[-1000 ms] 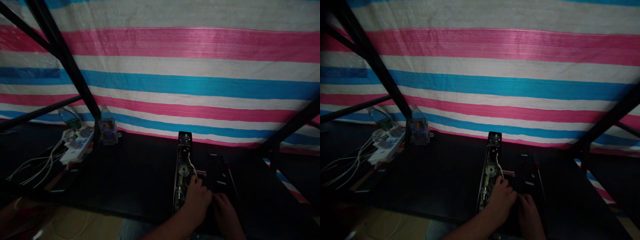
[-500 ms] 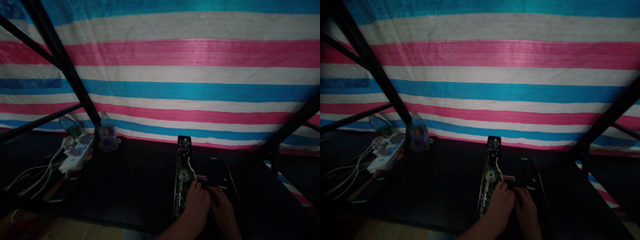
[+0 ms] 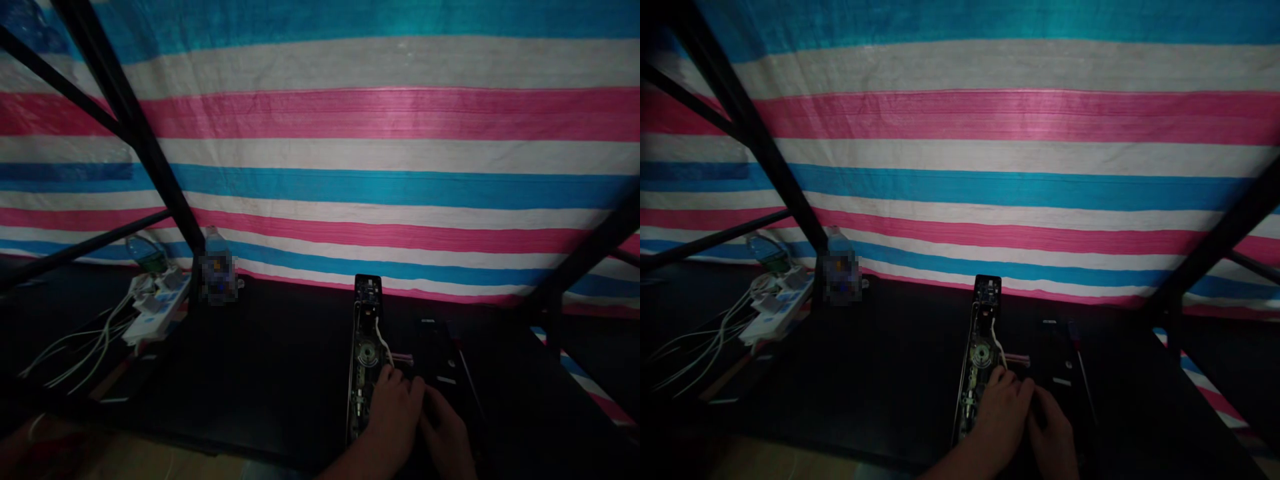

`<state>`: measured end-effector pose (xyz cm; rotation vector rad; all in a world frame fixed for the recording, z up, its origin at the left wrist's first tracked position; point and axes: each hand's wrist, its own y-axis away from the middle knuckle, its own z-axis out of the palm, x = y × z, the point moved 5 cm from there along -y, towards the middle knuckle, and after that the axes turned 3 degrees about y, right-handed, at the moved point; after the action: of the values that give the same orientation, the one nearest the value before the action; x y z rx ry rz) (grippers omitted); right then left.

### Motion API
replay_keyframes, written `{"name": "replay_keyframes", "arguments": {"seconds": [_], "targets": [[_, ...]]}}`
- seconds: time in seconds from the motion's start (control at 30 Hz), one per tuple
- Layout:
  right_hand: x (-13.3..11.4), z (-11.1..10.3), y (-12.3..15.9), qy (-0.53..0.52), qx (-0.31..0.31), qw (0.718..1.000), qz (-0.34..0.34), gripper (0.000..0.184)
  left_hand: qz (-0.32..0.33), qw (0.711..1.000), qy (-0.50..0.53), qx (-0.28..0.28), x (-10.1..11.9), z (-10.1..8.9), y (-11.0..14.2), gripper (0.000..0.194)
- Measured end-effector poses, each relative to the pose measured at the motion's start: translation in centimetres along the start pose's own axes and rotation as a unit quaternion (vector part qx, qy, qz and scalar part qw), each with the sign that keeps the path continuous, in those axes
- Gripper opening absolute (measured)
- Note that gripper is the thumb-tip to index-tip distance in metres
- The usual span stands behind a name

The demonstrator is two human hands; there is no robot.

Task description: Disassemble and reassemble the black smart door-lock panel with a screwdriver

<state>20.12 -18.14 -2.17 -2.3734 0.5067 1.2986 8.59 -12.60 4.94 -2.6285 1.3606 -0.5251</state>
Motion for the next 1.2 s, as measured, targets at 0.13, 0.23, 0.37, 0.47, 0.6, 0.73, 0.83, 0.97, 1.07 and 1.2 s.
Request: {"name": "replay_keyframes", "arguments": {"seconds": [0.13,0.23,0.37,0.47,0.6,0.73,0.83,0.97,1.07,1.2], "targets": [[0.36,-0.03,-0.04,-0.01,-0.01,1.0,0.008,0.041,0.004,1.0,-0.002,-0.004,0.12,0.06,-0.03,0.017],[0.0,-0.26,-0.16,-0.008,0.004,1.0,0.003,0.039,-0.006,1.0,-0.012,-0.021,0.27,0.09,-0.18,0.018],[-0.41,-0.34,-0.16,-0.003,0.014,1.0,-0.01,0.036,-0.028,0.998,-0.031,-0.036,0.31,0.16,-0.33,0.019],[-0.17,-0.52,-0.02,-0.008,0.035,0.999,0.005,0.038,-0.025,0.999,-0.023,-0.039,0.29,0.36,-0.33,0.018],[-0.01,-0.41,0.15,-0.033,0.011,0.999,0.031,0.041,-0.018,0.999,-0.016,-0.026,0.18,0.63,-0.25,0.019],[-0.09,-0.38,0.18,-0.033,-0.003,0.999,0.043,0.044,-0.017,1.0,-0.015,-0.018,0.17,0.81,-0.19,0.02],[-0.03,-0.42,0.17,-0.026,0.002,0.999,0.045,0.044,-0.016,1.0,-0.019,-0.009,0.25,0.73,-0.19,0.019],[-0.22,-0.52,0.19,-0.033,0.007,0.999,0.041,0.043,-0.021,0.999,-0.02,-0.013,0.24,0.77,-0.2,0.018],[-0.3,-0.52,0.23,-0.031,0.005,0.998,0.05,0.043,-0.023,0.999,-0.019,-0.021,0.17,0.84,-0.21,0.018],[-0.1,-0.39,0.16,-0.029,0.0,0.998,0.059,0.045,-0.017,0.999,-0.022,-0.016,0.18,0.68,-0.25,0.019]]}}
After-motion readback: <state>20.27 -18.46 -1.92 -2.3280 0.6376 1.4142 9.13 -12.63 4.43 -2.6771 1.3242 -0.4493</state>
